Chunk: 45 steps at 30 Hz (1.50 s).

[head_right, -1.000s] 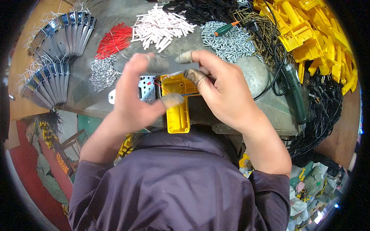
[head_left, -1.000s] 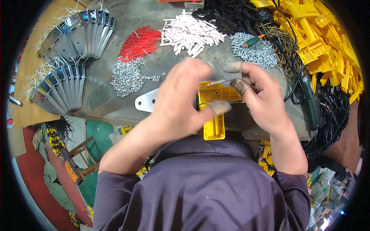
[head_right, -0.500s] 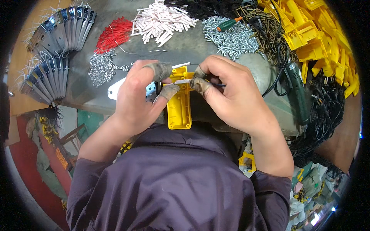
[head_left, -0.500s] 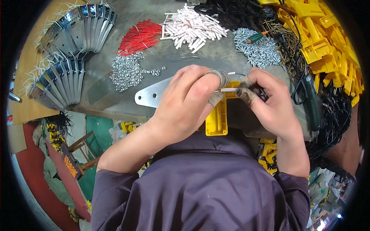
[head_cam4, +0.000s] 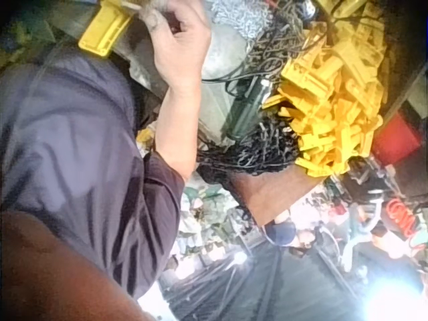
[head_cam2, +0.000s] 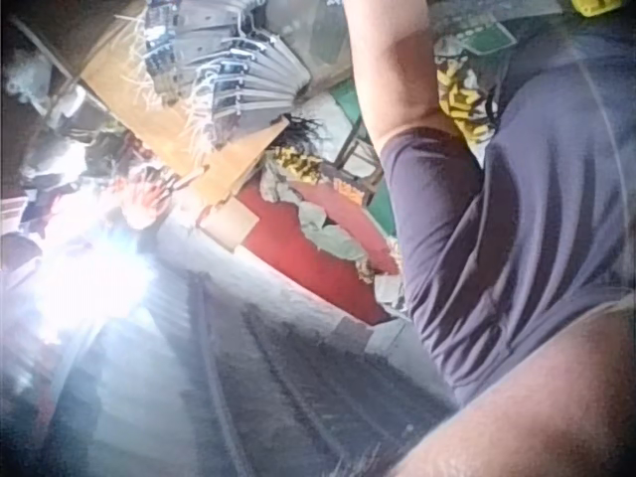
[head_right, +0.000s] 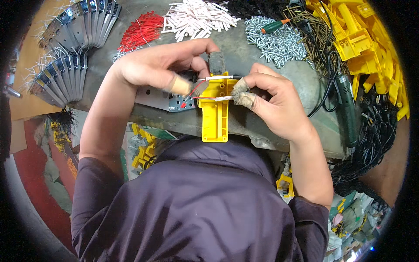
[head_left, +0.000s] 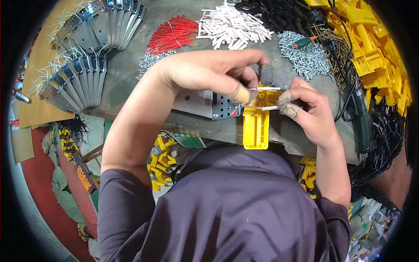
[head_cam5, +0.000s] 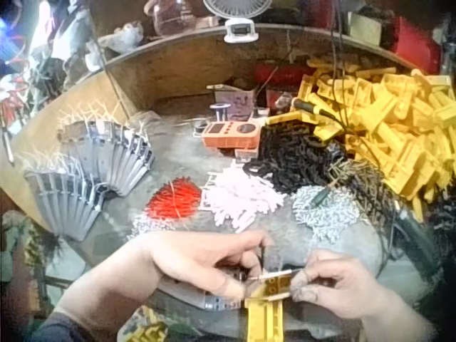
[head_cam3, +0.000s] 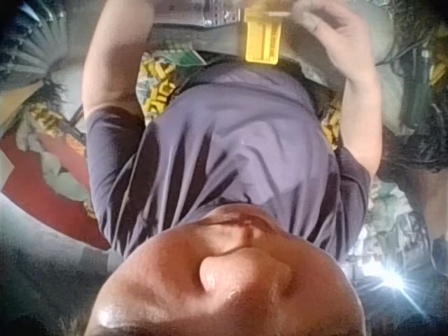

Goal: Assembling and soldering components for a yellow plastic electronic housing.

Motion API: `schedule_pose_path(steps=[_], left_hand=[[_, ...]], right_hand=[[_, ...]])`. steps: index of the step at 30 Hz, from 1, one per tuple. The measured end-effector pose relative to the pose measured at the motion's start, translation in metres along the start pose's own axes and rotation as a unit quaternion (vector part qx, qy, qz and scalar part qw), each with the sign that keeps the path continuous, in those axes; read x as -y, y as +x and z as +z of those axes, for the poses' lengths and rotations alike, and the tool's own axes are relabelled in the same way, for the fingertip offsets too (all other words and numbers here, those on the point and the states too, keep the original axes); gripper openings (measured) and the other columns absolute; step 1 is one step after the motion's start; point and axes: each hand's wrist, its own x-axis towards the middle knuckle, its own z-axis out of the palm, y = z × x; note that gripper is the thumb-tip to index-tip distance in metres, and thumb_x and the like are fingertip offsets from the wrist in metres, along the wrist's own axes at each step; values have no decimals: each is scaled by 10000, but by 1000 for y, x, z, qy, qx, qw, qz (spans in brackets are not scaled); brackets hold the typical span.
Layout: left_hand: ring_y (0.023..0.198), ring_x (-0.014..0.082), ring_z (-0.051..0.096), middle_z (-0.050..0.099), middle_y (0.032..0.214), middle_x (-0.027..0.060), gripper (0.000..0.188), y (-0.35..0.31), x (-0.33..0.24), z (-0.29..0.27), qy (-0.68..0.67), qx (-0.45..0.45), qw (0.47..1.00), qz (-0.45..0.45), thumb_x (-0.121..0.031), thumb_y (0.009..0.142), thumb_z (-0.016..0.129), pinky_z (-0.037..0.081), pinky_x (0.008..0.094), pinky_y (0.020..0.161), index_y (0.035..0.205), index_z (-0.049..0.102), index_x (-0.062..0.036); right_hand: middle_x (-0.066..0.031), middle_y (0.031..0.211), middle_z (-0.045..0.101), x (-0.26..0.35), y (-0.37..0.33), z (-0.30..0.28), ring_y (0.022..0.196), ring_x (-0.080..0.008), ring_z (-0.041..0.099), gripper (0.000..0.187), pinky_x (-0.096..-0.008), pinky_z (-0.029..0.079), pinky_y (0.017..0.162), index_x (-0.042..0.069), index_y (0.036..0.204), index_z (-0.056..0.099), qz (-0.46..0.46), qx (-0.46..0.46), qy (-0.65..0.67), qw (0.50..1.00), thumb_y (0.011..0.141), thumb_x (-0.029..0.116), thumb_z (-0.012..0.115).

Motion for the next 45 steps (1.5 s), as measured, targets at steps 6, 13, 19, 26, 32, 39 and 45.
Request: schedule_pose_path(steps=[6, 13, 19, 26, 32, 39, 45], left_hand=[[876, 144, 558, 592, 901, 77, 633, 6, 1, 14, 138, -136, 981, 14, -9, 738, 667, 451, 293, 821, 1285, 349, 1], [870, 382, 596, 595, 966, 187, 465, 14, 10, 72, 456, -331, 822, 80, 10, 733, 602, 488, 433, 737, 1167, 444, -42], [892, 397, 585, 598, 951, 192, 449, 19, 17, 77, 461, -351, 810, 91, 33, 728, 582, 482, 460, 725, 1147, 443, -45], [820, 384, 586, 596, 880, 180, 442, 16, 21, 80, 463, -358, 808, 59, -4, 737, 596, 472, 458, 692, 1152, 455, -69], [796, 362, 559, 559, 793, 146, 486, 13, 29, 75, 442, -376, 806, 112, 14, 693, 604, 463, 445, 692, 1150, 462, -68], [841, 368, 561, 565, 844, 162, 494, 19, 33, 74, 381, -408, 814, 159, 69, 674, 581, 467, 439, 723, 1139, 461, -45], [831, 360, 562, 574, 815, 152, 455, 18, 34, 78, 375, -422, 809, 165, 83, 692, 573, 466, 438, 720, 1119, 477, -42]], right_hand=[[-11, 774, 489, -2, -3, -1, 664, -98, 431, 113, -235, 343, 577, 12, 877, 639, 12, 6, 14, 1000, 764, 12, 638], [-76, 783, 496, 3, -7, -2, 685, -202, 477, 167, -304, 388, 619, 18, 880, 599, -41, 35, -41, 998, 719, 62, 595], [-86, 800, 515, 6, -9, -4, 704, -210, 505, 176, -293, 411, 634, 7, 904, 594, -5, 51, -32, 998, 738, 61, 570], [-115, 1124, 607, -4, 48, -67, 1095, -239, 553, 252, -369, 416, 971, -13, 1099, 604, -36, -70, -391, 917, 857, 27, 546], [-97, 992, 564, 18, 76, -51, 924, -183, 543, 177, -313, 451, 852, 9, 972, 529, -64, -166, -309, 934, 811, -61, 507], [20, 610, 356, 62, 27, -32, 545, -98, 304, 368, -275, 233, 531, 170, 643, 315, -86, -12, 420, 904, 884, 371, 507], [25, 484, 275, 47, 40, -1, 435, -114, 219, 514, -287, 194, 472, 140, 619, 332, -41, 33, 387, 921, 919, 544, 434]])
